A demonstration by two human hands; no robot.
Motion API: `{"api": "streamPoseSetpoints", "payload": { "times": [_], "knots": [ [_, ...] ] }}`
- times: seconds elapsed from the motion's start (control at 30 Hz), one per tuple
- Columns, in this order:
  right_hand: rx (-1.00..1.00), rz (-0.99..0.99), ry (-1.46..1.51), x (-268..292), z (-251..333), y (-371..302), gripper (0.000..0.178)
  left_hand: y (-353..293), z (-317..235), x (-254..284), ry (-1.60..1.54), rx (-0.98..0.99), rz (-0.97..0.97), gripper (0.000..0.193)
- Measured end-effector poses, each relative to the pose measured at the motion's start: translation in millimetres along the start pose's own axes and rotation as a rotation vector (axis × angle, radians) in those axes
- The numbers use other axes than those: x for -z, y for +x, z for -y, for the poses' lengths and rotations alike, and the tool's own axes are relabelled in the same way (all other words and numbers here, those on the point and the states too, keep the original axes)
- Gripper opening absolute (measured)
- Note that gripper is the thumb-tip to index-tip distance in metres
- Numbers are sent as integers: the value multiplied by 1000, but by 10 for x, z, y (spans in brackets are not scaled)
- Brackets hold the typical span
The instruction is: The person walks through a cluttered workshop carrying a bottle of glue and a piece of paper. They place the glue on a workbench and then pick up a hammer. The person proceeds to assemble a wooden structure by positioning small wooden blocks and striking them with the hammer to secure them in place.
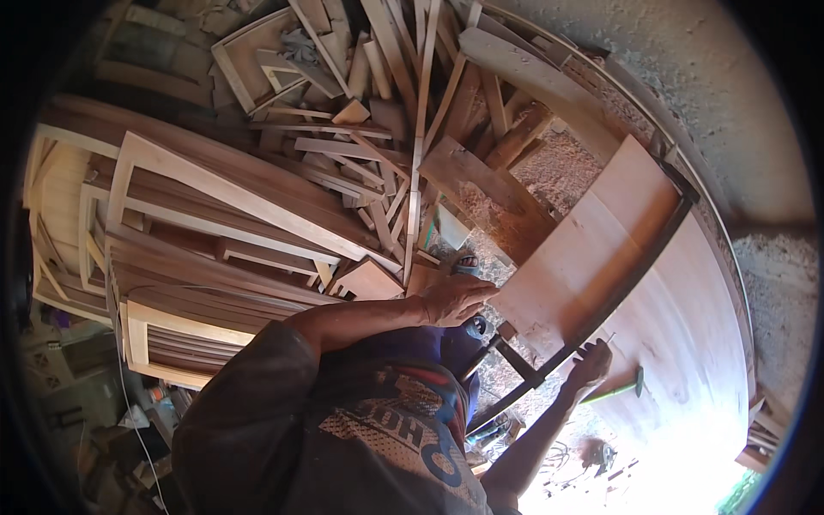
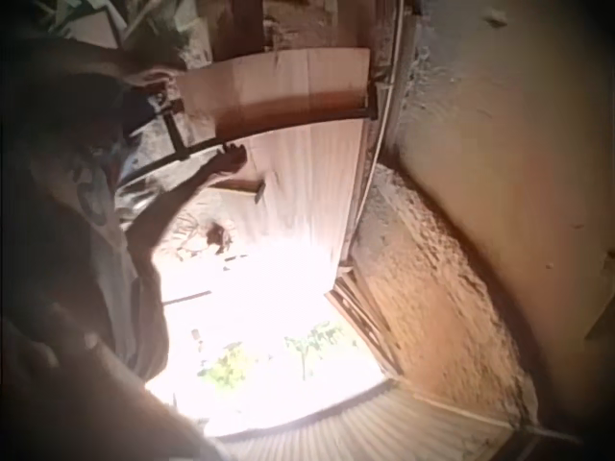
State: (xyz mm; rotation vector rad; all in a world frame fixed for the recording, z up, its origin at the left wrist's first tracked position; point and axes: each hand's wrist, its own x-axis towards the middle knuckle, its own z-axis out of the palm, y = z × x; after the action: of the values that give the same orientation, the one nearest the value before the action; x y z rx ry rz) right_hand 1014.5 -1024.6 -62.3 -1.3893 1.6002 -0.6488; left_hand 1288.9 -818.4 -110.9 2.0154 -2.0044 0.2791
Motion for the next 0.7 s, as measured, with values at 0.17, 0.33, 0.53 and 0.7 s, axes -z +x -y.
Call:
{"api": "streamPoseSetpoints", "payload": {
  "times": [0.17,0.33,0.53,0.7],
  "knots": [
    [618,-82,-287,-492,276,167,26,93,235,55,-650,462,-15,50],
    [399,284,-187,-1369,792,-27,22,500,751,8,-398,626,-182,53],
    [428,423,7,-2483,1159,-9,33,818,1431,-220,-157,981,-125,51],
    [716,408,-342,-3074,1166,380,36,968,1535,-443,-69,988,-240,53]
  ]
}}
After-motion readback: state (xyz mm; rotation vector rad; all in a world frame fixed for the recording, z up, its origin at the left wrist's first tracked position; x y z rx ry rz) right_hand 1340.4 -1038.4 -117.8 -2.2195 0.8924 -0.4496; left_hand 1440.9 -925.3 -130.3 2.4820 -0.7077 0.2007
